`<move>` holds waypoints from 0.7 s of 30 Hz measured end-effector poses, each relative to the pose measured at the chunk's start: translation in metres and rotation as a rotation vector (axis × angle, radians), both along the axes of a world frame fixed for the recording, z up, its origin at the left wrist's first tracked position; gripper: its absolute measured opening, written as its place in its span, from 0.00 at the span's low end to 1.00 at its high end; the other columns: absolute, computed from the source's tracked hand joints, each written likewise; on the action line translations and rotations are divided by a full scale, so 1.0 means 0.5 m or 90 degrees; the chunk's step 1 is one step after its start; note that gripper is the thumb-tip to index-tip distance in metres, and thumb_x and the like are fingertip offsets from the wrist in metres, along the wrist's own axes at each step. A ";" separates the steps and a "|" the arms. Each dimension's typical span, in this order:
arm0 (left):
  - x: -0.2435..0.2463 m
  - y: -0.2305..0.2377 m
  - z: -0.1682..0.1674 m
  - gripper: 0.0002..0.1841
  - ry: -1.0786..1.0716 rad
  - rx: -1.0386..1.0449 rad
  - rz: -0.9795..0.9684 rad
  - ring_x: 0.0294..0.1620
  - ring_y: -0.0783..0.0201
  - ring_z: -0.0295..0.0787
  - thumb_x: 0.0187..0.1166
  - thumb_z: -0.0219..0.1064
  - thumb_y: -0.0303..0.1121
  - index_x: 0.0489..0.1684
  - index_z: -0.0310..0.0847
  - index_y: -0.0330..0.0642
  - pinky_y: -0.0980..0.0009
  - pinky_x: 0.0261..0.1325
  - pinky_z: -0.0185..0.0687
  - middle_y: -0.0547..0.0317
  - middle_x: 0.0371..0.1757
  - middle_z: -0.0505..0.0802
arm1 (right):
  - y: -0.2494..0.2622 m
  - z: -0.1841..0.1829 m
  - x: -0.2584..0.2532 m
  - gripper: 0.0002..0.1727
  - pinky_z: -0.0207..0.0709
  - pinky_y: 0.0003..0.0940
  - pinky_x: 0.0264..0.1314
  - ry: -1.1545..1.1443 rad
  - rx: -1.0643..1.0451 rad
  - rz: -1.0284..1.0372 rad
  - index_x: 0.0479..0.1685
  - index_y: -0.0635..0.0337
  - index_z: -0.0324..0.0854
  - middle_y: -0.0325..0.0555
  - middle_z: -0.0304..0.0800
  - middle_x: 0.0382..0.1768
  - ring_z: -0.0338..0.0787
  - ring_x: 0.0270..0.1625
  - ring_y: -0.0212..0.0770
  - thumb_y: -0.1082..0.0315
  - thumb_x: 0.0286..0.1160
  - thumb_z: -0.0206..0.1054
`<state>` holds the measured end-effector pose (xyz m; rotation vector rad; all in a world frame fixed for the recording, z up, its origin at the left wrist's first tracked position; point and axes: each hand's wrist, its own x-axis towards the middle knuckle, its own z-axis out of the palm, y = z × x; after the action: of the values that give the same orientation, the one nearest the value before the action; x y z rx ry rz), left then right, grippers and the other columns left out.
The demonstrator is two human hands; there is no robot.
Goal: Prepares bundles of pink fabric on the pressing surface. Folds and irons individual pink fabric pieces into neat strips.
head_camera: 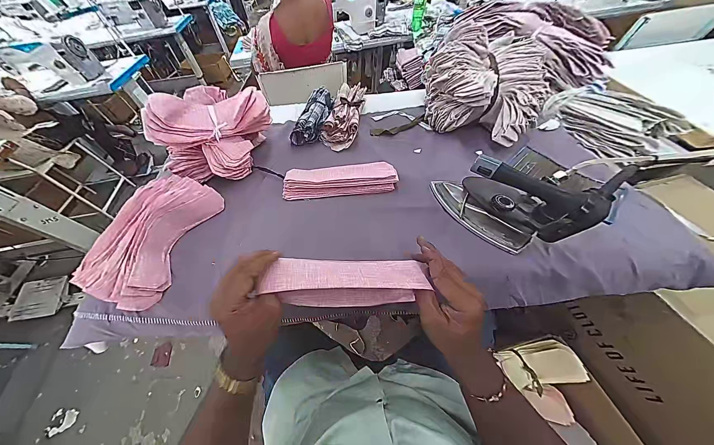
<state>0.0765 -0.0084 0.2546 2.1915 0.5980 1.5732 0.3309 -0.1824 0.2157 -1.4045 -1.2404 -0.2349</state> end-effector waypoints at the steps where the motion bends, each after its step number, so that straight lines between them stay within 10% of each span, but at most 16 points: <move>1: 0.013 -0.002 -0.018 0.13 0.041 0.008 -0.004 0.62 0.57 0.92 0.77 0.66 0.27 0.54 0.91 0.36 0.59 0.67 0.89 0.48 0.58 0.95 | 0.002 0.003 -0.004 0.20 0.86 0.45 0.73 -0.023 0.024 -0.014 0.65 0.72 0.85 0.65 0.84 0.73 0.89 0.71 0.53 0.71 0.80 0.59; 8: 0.058 0.070 -0.037 0.20 0.371 0.056 0.169 0.55 0.57 0.91 0.69 0.66 0.35 0.60 0.92 0.58 0.55 0.50 0.89 0.54 0.71 0.87 | 0.049 0.002 0.076 0.21 0.85 0.45 0.65 -0.207 -0.126 -0.101 0.62 0.61 0.91 0.54 0.89 0.69 0.93 0.63 0.49 0.71 0.76 0.57; 12: 0.068 0.113 -0.037 0.21 0.451 0.064 0.079 0.65 0.52 0.87 0.69 0.74 0.42 0.62 0.91 0.52 0.50 0.64 0.84 0.56 0.67 0.90 | 0.060 -0.015 0.118 0.20 0.79 0.56 0.72 -0.181 -0.223 -0.031 0.60 0.56 0.92 0.45 0.93 0.66 0.90 0.70 0.46 0.61 0.75 0.63; 21: 0.066 0.093 -0.075 0.19 0.429 0.094 -0.107 0.74 0.63 0.87 0.82 0.55 0.30 0.61 0.92 0.48 0.50 0.84 0.76 0.63 0.68 0.94 | 0.044 -0.029 0.090 0.18 0.64 0.62 0.88 -0.232 -0.238 -0.010 0.57 0.52 0.94 0.39 0.96 0.62 0.90 0.72 0.41 0.67 0.85 0.56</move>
<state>0.1094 0.0383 0.2171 2.8034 0.4642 0.7924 0.3760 -0.1604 0.2013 -1.7453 -1.6351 -0.2897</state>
